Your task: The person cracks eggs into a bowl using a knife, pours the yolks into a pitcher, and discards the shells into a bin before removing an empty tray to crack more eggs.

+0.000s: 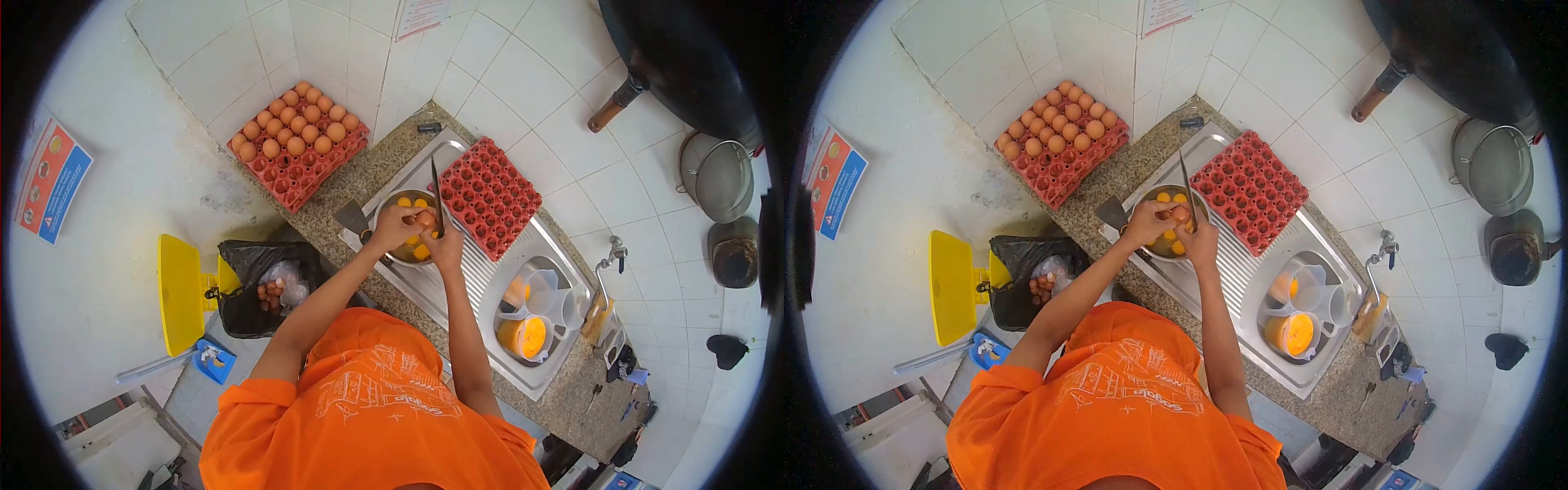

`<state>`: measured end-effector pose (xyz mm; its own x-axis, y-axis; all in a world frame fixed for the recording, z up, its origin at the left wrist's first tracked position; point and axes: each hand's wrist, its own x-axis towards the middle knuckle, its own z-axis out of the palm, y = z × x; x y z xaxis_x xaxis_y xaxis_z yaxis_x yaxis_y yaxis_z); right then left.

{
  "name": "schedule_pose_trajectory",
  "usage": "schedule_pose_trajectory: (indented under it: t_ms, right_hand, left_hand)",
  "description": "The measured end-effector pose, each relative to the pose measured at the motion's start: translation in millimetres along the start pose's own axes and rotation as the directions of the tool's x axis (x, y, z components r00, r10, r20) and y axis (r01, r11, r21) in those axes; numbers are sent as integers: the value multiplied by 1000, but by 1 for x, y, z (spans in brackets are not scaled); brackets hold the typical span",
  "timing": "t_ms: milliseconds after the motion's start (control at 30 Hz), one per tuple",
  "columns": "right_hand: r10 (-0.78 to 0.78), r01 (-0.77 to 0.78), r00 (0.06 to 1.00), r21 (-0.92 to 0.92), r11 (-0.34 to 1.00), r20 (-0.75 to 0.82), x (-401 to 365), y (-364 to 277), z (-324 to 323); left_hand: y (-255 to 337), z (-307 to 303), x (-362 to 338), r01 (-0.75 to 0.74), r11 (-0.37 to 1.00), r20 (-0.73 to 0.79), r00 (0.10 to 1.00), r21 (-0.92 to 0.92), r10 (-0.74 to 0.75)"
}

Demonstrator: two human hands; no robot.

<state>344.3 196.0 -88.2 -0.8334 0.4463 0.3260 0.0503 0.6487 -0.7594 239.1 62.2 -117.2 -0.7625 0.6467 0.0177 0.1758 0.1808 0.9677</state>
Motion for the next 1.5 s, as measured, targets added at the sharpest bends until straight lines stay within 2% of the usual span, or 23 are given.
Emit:
schedule_pose_trajectory:
  t_ms: [100, 167, 300, 367, 400, 467, 533, 600, 633, 700, 767, 833, 967, 1033, 1067, 1200, 1267, 1333, 1367, 1400, 1433, 1467, 1500]
  right_hand:
    - [-90, 89, 996, 35, 995, 30, 11, 6, -13]
    - [-233, 241, 965, -58, 969, 119, 20, -2, -26]
    - [-82, 79, 995, 54, 995, 53, 20, -3, -10]
    - [266, -322, 945, 388, 864, 192, 16, -5, -5]
    - [260, -322, 944, 394, 861, 204, 13, -4, -7]
    - [304, -333, 942, 320, 887, 140, 1, 2, -25]
    - [293, -306, 952, 369, 878, 92, -13, 7, -45]
    - [451, -483, 873, 214, 849, 185, -25, 19, -68]
    - [450, -486, 871, 216, 847, 197, -24, 14, -68]
    - [502, -515, 855, 325, 793, 130, -24, 5, -70]
    - [488, -516, 856, 323, 794, 168, -18, 10, -60]
    - [463, -504, 863, 352, 788, 200, -8, 1, -52]
    - [367, -406, 914, 347, 845, 174, -6, -24, -54]
    - [381, -413, 910, 302, 859, 160, -15, -12, -61]
    - [392, -421, 906, 259, 869, 159, -22, -5, -64]
    - [332, -337, 941, 133, 932, 58, -47, 27, -68]
    - [278, -274, 960, 115, 955, -19, -60, 27, -63]
    - [430, -434, 901, 179, 883, 62, -71, 21, -51]
    - [455, -469, 883, 177, 865, 115, -73, 16, -44]
    - [476, -501, 863, 172, 848, 169, -75, 10, -36]
    - [477, -502, 862, 167, 849, 169, -75, 3, -31]
    - [376, -387, 921, 139, 912, 102, -72, -6, -27]
    - [266, -269, 963, 103, 958, 40, -70, -16, -24]
  left_hand:
    - [3, -8, 4, -111, 978, 52, 993, 176, 104]
    - [0, -8, 13, -502, 842, -71, 850, 198, 523]
    - [20, -18, 10, -576, 812, -62, 810, 97, 582]
    - [20, -33, -5, -163, 979, -4, 987, -124, 164]
    - [33, -53, -17, -157, 981, -15, 988, -116, 157]
    - [67, -113, -54, 124, 981, 48, 990, 146, -133]
    - [56, -170, -98, 7, 921, 82, 996, 389, -43]
    - [77, -217, -126, -72, 845, -27, 994, 529, 102]
    - [85, -224, -124, -60, 844, -34, 995, 532, 93]
    - [92, -243, -99, 152, 871, -372, 928, 467, 37]
    - [68, -255, -52, 251, 846, -486, 874, 470, 11]
    - [-6, -267, 0, 85, 661, -438, 810, 745, 390]
    - [-30, -257, 45, 28, 664, -367, 851, 747, 376]
    - [-28, -253, 55, 183, 578, -387, 888, 795, 250]
    - [-29, -252, 56, 172, 581, -376, 892, 795, 250]
    - [-1, -234, 44, 121, 666, -459, 812, 736, 360]
    - [24, -203, 27, 75, 913, -579, 793, 401, 189]
    - [18, -153, 12, 31, 967, -527, 843, 253, 111]
    - [19, -126, 1, 46, 995, -379, 922, -89, -76]
    - [20, -100, -9, 116, 904, -169, 965, -412, -201]
    - [14, -76, -16, 258, 796, 8, 953, -548, -303]
    - [9, -56, -20, 404, 654, 197, 909, -640, -368]
    - [8, -39, -24, 407, 651, 200, 907, -641, -370]
